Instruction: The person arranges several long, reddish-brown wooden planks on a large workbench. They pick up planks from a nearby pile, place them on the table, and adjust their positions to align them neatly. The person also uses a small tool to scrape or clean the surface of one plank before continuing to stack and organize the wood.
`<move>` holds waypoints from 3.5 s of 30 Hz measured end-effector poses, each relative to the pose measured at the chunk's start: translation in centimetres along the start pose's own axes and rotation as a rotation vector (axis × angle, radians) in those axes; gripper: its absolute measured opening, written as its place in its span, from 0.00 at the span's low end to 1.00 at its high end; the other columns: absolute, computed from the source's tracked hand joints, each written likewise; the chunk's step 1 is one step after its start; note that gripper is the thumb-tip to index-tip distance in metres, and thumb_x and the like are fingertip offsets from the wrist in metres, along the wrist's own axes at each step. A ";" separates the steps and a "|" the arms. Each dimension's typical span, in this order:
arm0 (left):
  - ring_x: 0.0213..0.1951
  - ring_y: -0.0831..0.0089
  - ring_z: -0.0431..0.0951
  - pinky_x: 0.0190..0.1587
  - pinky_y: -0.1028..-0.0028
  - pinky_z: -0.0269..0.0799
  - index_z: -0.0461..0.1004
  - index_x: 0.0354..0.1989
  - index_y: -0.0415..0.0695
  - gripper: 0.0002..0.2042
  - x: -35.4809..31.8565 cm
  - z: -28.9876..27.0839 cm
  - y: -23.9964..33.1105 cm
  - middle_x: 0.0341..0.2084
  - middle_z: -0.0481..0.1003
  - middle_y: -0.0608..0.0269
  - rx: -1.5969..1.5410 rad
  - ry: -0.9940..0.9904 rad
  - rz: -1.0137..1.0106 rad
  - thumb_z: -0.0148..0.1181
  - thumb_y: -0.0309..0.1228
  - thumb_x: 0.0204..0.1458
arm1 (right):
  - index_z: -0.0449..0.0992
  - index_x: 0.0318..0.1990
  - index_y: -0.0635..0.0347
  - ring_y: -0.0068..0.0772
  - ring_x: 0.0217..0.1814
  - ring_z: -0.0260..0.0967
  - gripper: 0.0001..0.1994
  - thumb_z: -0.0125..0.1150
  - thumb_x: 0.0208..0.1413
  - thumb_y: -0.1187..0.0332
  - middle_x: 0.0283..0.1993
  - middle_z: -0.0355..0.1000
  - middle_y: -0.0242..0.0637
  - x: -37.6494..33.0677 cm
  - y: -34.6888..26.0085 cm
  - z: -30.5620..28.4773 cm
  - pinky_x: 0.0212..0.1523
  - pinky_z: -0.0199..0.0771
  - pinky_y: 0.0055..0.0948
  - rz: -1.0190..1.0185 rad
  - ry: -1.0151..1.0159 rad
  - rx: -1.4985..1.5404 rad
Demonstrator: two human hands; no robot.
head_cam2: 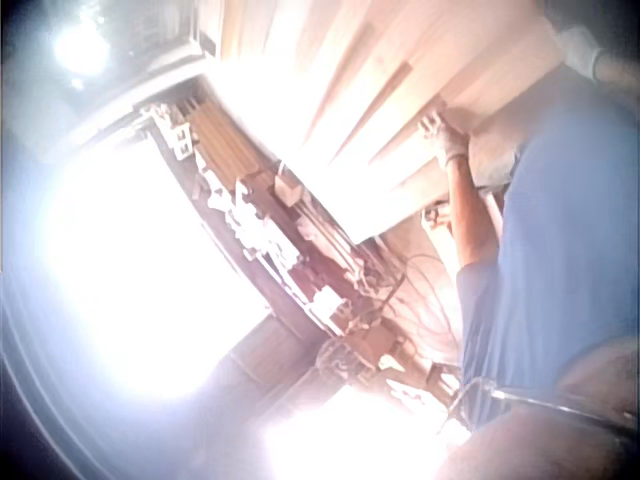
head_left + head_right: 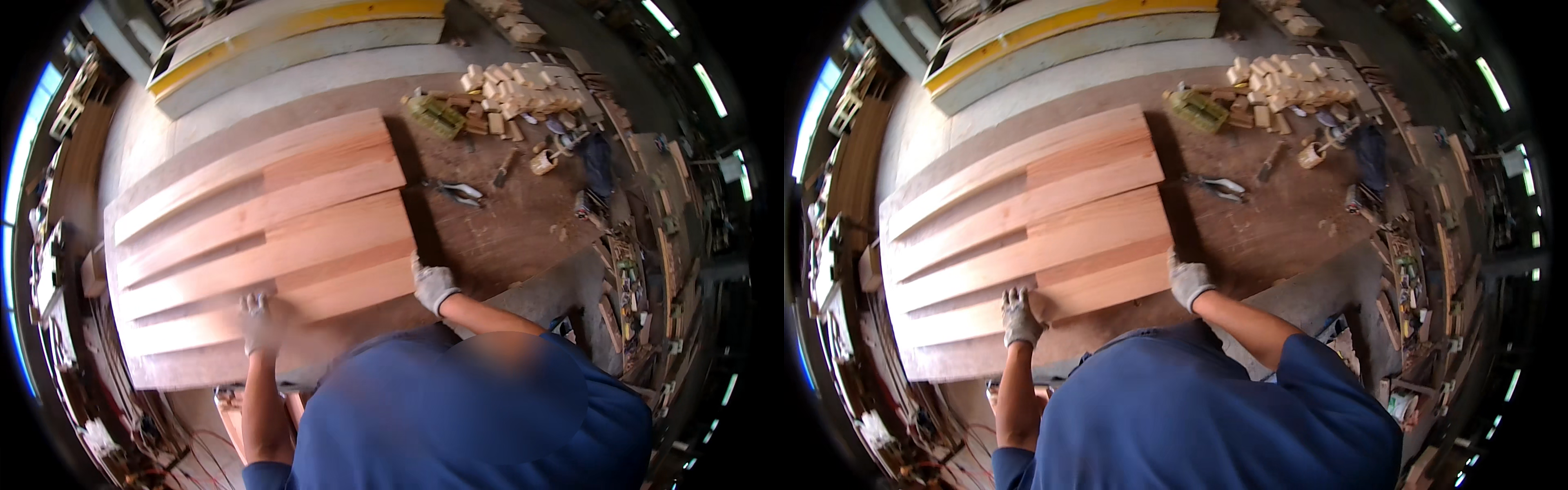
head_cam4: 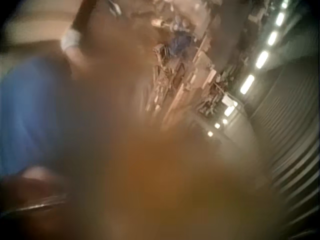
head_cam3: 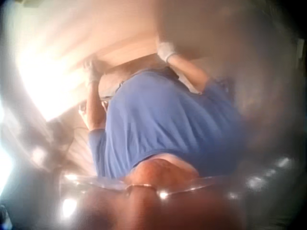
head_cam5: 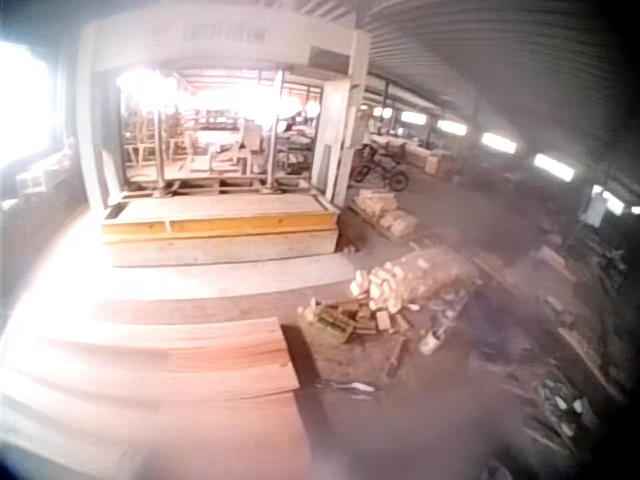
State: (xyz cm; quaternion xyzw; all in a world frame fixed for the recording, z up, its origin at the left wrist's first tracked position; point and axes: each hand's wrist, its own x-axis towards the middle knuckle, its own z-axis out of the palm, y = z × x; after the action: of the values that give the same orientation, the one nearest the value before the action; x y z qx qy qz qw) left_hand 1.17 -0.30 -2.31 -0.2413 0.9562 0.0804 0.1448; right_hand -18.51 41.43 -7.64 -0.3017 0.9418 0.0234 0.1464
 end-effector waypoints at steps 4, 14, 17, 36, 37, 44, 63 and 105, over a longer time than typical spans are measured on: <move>0.78 0.41 0.56 0.78 0.50 0.59 0.62 0.76 0.46 0.55 -0.5 -3.9 2.3 0.73 0.64 0.44 0.074 -0.104 -0.016 0.88 0.43 0.37 | 0.62 0.76 0.73 0.43 0.29 0.84 0.34 0.50 0.63 0.68 0.33 0.84 0.47 -0.1 -0.1 1.0 0.28 0.79 0.50 -0.023 0.239 -0.071; 0.81 0.45 0.52 0.81 0.56 0.54 0.60 0.78 0.44 0.60 0.4 -2.7 1.4 0.77 0.60 0.47 0.173 -0.196 -0.025 0.90 0.48 0.34 | 0.60 0.76 0.67 0.59 0.48 0.84 0.41 0.65 0.61 0.54 0.47 0.84 0.56 -1.4 2.7 -7.9 0.49 0.82 0.54 -0.051 -0.203 0.303; 0.81 0.45 0.52 0.81 0.55 0.54 0.60 0.78 0.44 0.60 0.7 -2.1 2.0 0.78 0.59 0.47 0.184 -0.182 -0.019 0.89 0.48 0.34 | 0.73 0.58 0.61 0.68 0.53 0.80 0.27 0.63 0.64 0.47 0.49 0.81 0.64 -1.6 9.1 -6.3 0.53 0.80 0.56 0.023 0.089 0.495; 0.76 0.48 0.60 0.75 0.53 0.63 0.65 0.72 0.42 0.48 -2.0 -0.8 7.2 0.69 0.67 0.51 0.269 -0.189 0.026 0.82 0.45 0.43 | 0.64 0.79 0.51 0.54 0.73 0.70 0.28 0.47 0.72 0.66 0.86 0.50 0.50 14.2 32.7 -8.4 0.68 0.74 0.54 0.496 -0.138 -0.181; 0.76 0.48 0.59 0.75 0.53 0.63 0.65 0.72 0.42 0.48 -2.1 -0.7 7.3 0.69 0.67 0.50 0.260 -0.185 0.018 0.82 0.45 0.43 | 0.64 0.79 0.52 0.53 0.72 0.71 0.28 0.48 0.72 0.66 0.86 0.51 0.49 14.9 32.9 -8.2 0.66 0.76 0.53 0.462 -0.148 -0.215; 0.77 0.45 0.58 0.78 0.52 0.59 0.65 0.72 0.41 0.47 -1.2 -0.8 8.3 0.72 0.66 0.48 0.243 -0.187 0.026 0.81 0.43 0.43 | 0.82 0.54 0.51 0.49 0.57 0.81 0.14 0.51 0.69 0.69 0.61 0.78 0.42 15.8 36.3 -3.0 0.54 0.83 0.51 0.470 -0.048 -0.214; 0.77 0.47 0.61 0.78 0.46 0.55 0.66 0.75 0.41 0.30 -1.9 0.4 3.4 0.75 0.66 0.48 -0.074 0.010 0.188 0.56 0.33 0.62 | 0.75 0.60 0.59 0.23 0.22 0.69 0.18 0.64 0.63 0.71 0.29 0.71 0.29 11.6 -15.1 -21.1 0.23 0.74 0.26 -0.183 -0.354 1.129; 0.70 0.46 0.71 0.74 0.59 0.67 0.73 0.69 0.51 0.34 -2.7 6.4 -16.7 0.69 0.73 0.51 -0.880 0.194 0.207 0.72 0.33 0.50 | 0.75 0.69 0.51 0.47 0.35 0.83 0.23 0.60 0.69 0.60 0.39 0.79 0.43 17.2 -73.1 -5.2 0.36 0.84 0.47 -1.226 0.022 0.187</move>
State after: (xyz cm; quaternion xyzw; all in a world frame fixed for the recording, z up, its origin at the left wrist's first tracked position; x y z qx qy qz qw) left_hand 13.09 -12.18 -8.94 -0.1894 0.8593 0.4698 -0.0706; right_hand 8.81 -28.63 -4.40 -0.7740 0.5966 -0.1508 0.1491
